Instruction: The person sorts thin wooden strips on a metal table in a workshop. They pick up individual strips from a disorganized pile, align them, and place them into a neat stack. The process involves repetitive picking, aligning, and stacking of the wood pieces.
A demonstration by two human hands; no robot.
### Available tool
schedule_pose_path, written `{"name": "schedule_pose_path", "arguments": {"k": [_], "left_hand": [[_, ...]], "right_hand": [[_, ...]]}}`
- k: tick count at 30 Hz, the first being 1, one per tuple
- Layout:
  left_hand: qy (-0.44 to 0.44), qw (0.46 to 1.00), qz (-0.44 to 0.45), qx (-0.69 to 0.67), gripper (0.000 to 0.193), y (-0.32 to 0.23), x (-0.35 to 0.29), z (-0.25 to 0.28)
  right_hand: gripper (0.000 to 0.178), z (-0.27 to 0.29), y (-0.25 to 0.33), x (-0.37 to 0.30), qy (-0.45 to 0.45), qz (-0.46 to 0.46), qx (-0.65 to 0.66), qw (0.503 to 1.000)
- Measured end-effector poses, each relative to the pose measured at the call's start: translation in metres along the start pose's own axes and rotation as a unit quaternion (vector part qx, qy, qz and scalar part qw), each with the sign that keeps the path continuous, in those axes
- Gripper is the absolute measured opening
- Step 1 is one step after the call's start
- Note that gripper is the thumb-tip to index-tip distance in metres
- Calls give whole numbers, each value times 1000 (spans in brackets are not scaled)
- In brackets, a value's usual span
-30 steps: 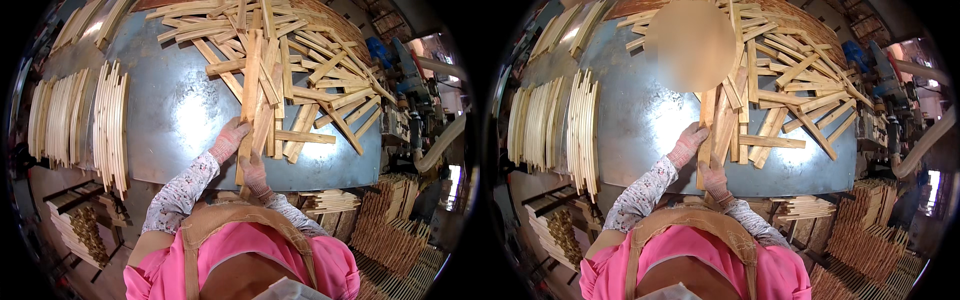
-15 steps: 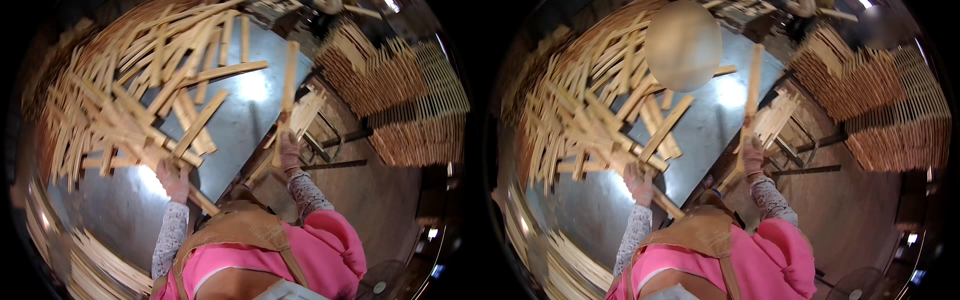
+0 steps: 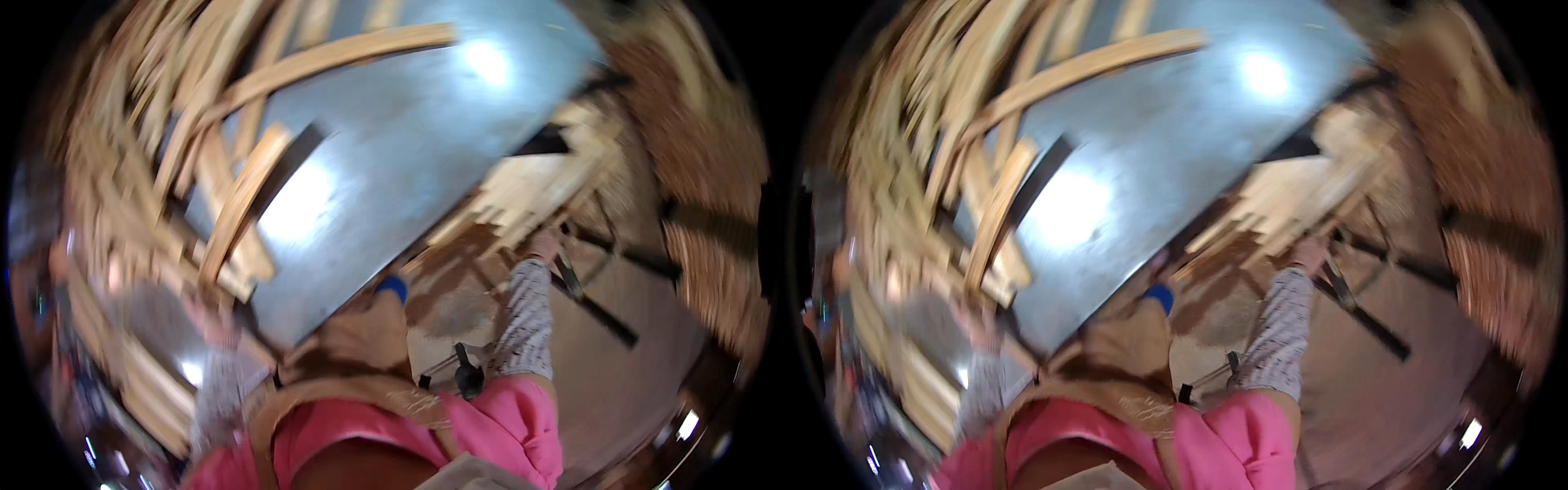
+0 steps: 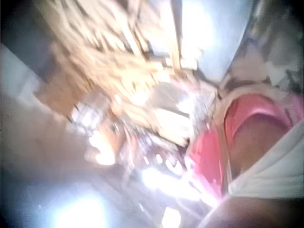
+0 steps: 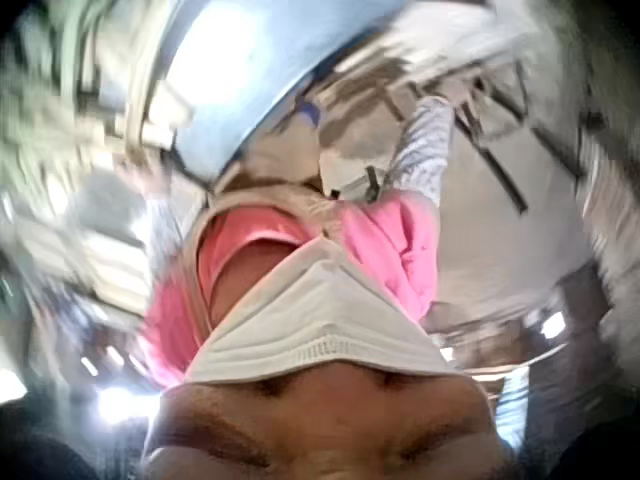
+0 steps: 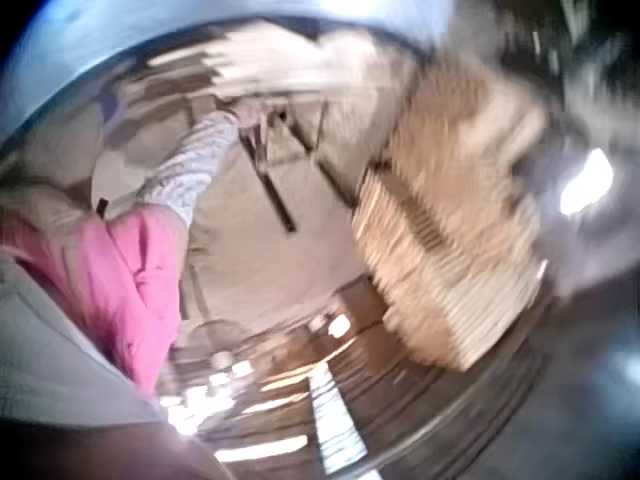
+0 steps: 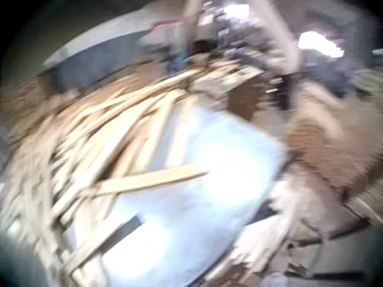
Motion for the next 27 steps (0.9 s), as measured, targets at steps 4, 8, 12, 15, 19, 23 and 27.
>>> {"name": "schedule_pose_path", "arguments": {"k": [4,8,12,15,19,23,27], "left_hand": [[82,995,-44,26,67,-32,14,29],[90,992,-89,23,64,-25,30,10],[54,998,14,-10,84,-12,-14,34],[180,964,194,-6,108,-9,-45,38],[192,949,222,-116,79,40,-68,45],[247,847,311,-354,60,124,-106,92],[341,701,304,-548,67,212,-163,146]], "right_hand": [[37,45,18,8,94,47,292,950],[43,9,7,-31,162,197,203,945],[41,79,110,-182,219,496,155,826],[38,255,193,-327,137,609,300,721],[49,420,310,-422,-175,645,283,687],[52,502,415,-465,-441,663,143,588],[42,506,435,-461,-270,671,67,688]]}}
Point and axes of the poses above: each hand's wrist, its own x-axis towards the middle knuckle, its own z-axis out of the back of the hand, y = z × x, the point moved 7 cm from there along x, towards the middle knuckle, and after that the axes turned 4 degrees about x, right-handed, at the moved point
